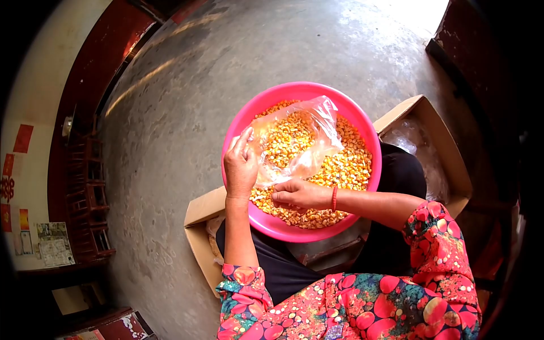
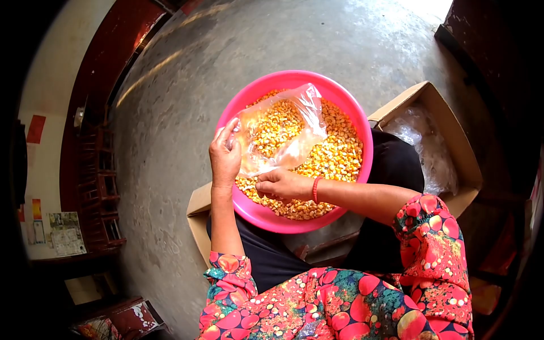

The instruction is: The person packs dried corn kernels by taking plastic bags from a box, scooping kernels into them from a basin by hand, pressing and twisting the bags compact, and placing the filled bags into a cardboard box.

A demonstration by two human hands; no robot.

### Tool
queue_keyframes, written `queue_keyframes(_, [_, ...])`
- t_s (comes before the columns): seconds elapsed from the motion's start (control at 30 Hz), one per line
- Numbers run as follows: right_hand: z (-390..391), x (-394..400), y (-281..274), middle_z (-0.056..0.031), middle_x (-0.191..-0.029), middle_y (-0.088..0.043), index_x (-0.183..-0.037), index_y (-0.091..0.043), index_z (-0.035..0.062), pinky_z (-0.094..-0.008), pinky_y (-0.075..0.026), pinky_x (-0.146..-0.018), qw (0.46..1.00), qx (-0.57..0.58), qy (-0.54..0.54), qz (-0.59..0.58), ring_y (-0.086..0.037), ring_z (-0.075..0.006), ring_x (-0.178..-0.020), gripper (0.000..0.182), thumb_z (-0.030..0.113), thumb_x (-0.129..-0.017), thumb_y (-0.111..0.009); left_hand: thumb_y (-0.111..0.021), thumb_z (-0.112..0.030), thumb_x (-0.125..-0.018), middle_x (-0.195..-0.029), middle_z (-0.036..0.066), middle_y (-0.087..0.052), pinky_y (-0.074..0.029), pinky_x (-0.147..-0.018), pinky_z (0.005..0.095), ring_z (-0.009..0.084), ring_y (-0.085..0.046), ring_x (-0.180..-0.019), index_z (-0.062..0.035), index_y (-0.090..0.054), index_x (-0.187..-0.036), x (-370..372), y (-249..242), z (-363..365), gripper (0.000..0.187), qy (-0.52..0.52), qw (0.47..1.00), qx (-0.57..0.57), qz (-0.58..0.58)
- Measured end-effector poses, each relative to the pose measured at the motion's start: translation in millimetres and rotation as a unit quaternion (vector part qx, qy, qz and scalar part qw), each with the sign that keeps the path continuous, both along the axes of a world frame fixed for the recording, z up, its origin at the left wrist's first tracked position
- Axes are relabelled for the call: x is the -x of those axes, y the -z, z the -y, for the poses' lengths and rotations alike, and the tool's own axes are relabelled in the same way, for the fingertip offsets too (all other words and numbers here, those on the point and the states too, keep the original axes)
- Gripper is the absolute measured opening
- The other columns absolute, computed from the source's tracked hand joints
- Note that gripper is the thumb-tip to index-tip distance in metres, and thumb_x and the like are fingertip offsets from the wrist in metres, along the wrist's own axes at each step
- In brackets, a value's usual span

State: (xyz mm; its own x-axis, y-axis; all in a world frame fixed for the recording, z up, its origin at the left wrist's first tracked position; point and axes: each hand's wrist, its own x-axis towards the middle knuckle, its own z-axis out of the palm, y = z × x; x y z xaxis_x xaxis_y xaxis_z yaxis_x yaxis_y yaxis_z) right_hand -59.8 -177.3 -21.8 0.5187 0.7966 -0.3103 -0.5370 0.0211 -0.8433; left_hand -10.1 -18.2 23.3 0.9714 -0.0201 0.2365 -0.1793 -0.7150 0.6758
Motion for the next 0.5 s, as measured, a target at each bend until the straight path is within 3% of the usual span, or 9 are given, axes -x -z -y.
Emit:
queue_keyframes(0.07, [5.2,-4.6,-12.0,0.0042,-0.057,-0.041,-0.079,-0.055,0.0082,-0.0196,-0.027,-0.038,0.994,0.006,-0.032,-0.106,-0.034,-0.0040,-0.043,0.024,0.028,-0.091,-0.047,-0.042,0.013,-0.069,-0.094,0.014,-0.059,-0.046,-0.061,0.0301,0.0225,-0.058,-0.068,-0.0010,-0.056,-0.112,0.4,1.5,0.0,0.048,0.003,1.000,0.002,0.008])
queue_keyframes(0.13, [4.2,-6.3,-7.4,0.0049,-0.056,-0.041,-0.079,-0.054,0.0089,-0.0199,-0.024,-0.037,0.989,0.001,-0.133,-0.061,-0.032,-0.0036,-0.042,0.023,0.027,-0.091,-0.048,-0.042,0.012,-0.069,-0.094,0.015,-0.059,-0.046,-0.061,0.0301,0.0225,-0.058,-0.068,-0.0007,-0.056,-0.112,-0.1,1.9,-0.2,0.047,0.008,1.000,0.000,0.009])
queue_keyframes(0.27, [3.4,-9.8,-23.6,0.0060,-0.055,-0.038,-0.078,-0.055,0.0099,-0.0197,-0.021,-0.036,0.980,-0.080,-0.170,-0.066,-0.029,-0.0029,-0.041,0.023,0.028,-0.091,-0.048,-0.044,0.011,-0.070,-0.093,0.015,-0.059,-0.046,-0.060,0.0302,0.0231,-0.058,-0.067,-0.0001,-0.056,-0.112,0.4,-1.3,2.6,0.045,0.006,1.000,0.001,0.003])
queue_keyframes(0.5, [12.5,-68.7,-36.8,0.0084,-0.056,-0.036,-0.080,-0.053,0.0109,-0.0191,-0.019,-0.037,0.981,-0.093,0.164,-0.052,-0.026,-0.0017,-0.042,0.023,0.029,-0.094,-0.045,-0.048,0.006,-0.077,-0.097,0.016,-0.059,-0.047,-0.065,0.0334,0.0284,-0.060,-0.076,0.0009,-0.056,-0.110,0.5,2.6,1.4,0.034,0.028,0.999,-0.006,0.043])
